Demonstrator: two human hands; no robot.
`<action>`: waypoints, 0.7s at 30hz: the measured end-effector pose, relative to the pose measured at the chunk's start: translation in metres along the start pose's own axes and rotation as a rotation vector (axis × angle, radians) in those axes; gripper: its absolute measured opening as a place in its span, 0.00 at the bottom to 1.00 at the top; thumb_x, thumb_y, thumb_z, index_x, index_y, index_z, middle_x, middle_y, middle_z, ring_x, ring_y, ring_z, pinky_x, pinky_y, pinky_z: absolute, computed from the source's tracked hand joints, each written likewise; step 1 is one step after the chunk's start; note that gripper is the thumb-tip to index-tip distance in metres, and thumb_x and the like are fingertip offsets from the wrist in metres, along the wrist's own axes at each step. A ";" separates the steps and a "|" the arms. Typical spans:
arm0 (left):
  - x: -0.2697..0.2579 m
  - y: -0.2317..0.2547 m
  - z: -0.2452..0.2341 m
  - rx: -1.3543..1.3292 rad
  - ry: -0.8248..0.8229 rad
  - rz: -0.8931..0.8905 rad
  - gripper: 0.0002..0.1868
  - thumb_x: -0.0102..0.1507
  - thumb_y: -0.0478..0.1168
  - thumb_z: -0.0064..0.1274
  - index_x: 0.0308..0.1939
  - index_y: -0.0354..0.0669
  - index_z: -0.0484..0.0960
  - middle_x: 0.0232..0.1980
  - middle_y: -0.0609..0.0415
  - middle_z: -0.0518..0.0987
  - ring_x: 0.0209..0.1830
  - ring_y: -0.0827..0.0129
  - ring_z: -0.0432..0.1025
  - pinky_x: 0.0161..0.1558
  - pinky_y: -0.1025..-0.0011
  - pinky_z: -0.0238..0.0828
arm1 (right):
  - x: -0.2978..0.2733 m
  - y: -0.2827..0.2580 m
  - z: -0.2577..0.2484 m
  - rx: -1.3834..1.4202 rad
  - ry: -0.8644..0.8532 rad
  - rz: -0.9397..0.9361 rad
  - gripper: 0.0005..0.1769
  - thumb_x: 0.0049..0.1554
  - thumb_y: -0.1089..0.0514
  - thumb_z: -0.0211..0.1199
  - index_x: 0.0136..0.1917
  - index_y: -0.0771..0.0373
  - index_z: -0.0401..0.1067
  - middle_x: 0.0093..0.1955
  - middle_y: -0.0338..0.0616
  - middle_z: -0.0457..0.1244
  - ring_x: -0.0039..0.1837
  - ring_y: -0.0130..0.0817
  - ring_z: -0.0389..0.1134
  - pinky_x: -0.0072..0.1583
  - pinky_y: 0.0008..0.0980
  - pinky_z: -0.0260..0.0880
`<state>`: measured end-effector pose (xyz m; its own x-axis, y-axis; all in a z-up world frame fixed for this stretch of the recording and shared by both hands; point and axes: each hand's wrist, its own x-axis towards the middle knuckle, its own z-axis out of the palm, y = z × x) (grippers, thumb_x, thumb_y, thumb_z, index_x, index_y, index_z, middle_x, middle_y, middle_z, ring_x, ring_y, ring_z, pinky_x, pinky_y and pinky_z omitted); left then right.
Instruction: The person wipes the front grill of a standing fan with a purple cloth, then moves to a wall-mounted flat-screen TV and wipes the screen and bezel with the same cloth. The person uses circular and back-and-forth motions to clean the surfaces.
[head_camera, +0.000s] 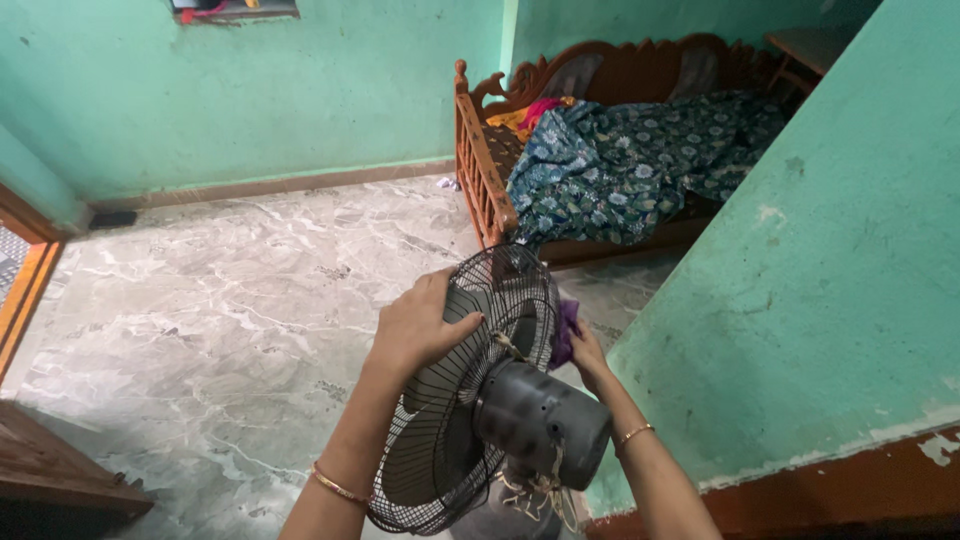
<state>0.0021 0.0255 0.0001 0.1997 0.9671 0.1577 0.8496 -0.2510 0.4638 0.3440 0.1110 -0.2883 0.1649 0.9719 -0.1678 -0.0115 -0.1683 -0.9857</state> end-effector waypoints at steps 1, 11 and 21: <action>0.002 0.000 -0.001 -0.008 0.007 0.008 0.46 0.56 0.67 0.55 0.70 0.45 0.66 0.64 0.43 0.74 0.61 0.48 0.72 0.57 0.52 0.69 | 0.004 -0.003 0.000 0.070 0.018 0.096 0.22 0.66 0.60 0.49 0.72 0.61 0.64 0.62 0.43 0.66 0.60 0.33 0.66 0.63 0.35 0.65; 0.001 0.006 0.002 -0.013 -0.002 0.019 0.44 0.56 0.66 0.55 0.69 0.46 0.67 0.63 0.43 0.75 0.59 0.48 0.73 0.56 0.52 0.71 | -0.032 -0.190 0.044 -0.036 -0.139 -0.232 0.17 0.68 0.60 0.51 0.67 0.60 0.72 0.53 0.45 0.68 0.52 0.32 0.66 0.56 0.30 0.66; 0.005 -0.002 0.004 -0.024 0.003 0.043 0.46 0.55 0.68 0.54 0.68 0.43 0.67 0.63 0.43 0.75 0.61 0.49 0.72 0.57 0.52 0.70 | -0.112 -0.250 0.096 -0.724 -0.008 -0.923 0.29 0.57 0.70 0.47 0.68 0.55 0.74 0.66 0.51 0.68 0.68 0.55 0.69 0.68 0.48 0.67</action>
<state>0.0032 0.0308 -0.0034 0.2347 0.9552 0.1806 0.8283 -0.2937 0.4771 0.2335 0.0606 -0.0247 -0.1891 0.7747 0.6034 0.6732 0.5496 -0.4947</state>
